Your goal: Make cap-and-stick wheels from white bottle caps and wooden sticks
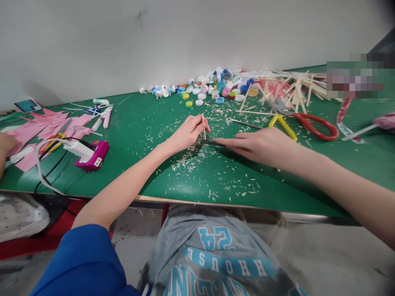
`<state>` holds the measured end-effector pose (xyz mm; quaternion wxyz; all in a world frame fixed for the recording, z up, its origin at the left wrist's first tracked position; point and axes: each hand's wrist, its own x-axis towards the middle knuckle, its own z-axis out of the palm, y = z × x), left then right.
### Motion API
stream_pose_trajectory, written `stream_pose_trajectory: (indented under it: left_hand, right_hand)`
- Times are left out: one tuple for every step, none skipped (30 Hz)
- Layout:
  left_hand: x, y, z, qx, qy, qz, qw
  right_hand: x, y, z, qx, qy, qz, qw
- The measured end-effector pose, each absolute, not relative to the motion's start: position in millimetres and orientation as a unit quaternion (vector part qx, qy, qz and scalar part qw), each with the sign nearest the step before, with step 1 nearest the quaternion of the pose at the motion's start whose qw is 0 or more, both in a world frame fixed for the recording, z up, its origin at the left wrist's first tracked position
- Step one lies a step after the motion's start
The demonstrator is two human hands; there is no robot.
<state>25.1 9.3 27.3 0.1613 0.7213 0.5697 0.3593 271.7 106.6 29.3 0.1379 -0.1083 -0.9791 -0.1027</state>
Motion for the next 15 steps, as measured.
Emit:
stream_pose_trajectory:
  left_hand:
    - [25.0,9.4,27.3,0.722,0.569,0.359,0.161]
    - [25.0,9.6,27.2,0.722,0.569,0.359,0.161]
    - [24.9,9.8,27.1,0.721,0.57,0.359,0.161]
    - [24.8,10.1,27.0,0.72,0.571,0.36,0.162]
    - [24.7,10.3,26.8,0.719,0.572,0.361,0.163]
    - [24.7,10.4,26.7,0.718,0.573,0.361,0.164]
    - [24.6,10.5,26.7,0.717,0.574,0.36,0.164]
    - [24.5,10.6,26.7,0.718,0.574,0.358,0.164]
    - [24.5,10.7,26.6,0.718,0.575,0.357,0.164]
    - [24.3,10.8,26.6,0.718,0.575,0.356,0.165]
    - [24.1,11.0,26.4,0.718,0.575,0.356,0.165]
    - [23.7,11.3,26.2,0.718,0.576,0.356,0.164]
    - [23.1,11.8,25.8,0.717,0.576,0.356,0.164]
    - [22.4,12.3,25.3,0.717,0.577,0.356,0.163]
    - [21.6,13.0,24.6,0.717,0.577,0.355,0.163]
  right_hand:
    - [271.5,106.0,30.2,-0.118,-0.976,-0.112,0.147]
    - [271.3,105.7,30.7,-0.124,-0.973,-0.119,0.154]
    - [271.2,105.9,30.7,-0.122,-0.972,-0.123,0.157]
    - [271.3,106.3,30.2,-0.11,-0.975,-0.124,0.151]
    - [271.4,107.0,29.5,-0.095,-0.977,-0.123,0.144]
    - [271.5,107.7,28.6,-0.085,-0.979,-0.122,0.138]
    - [271.8,108.4,27.9,-0.085,-0.979,-0.124,0.138]
    - [272.1,108.9,27.3,-0.094,-0.977,-0.127,0.141]
    - [272.5,109.3,27.1,-0.103,-0.975,-0.13,0.146]
    - [272.9,109.6,27.0,-0.105,-0.975,-0.13,0.146]
    - [273.2,109.8,27.2,-0.1,-0.976,-0.13,0.143]
    - [273.6,109.9,27.5,-0.093,-0.977,-0.131,0.142]
    - [273.8,110.1,27.9,-0.092,-0.976,-0.134,0.145]
    - [274.0,110.2,28.3,-0.097,-0.974,-0.138,0.152]
    - [274.0,110.3,28.7,-0.107,-0.971,-0.143,0.16]
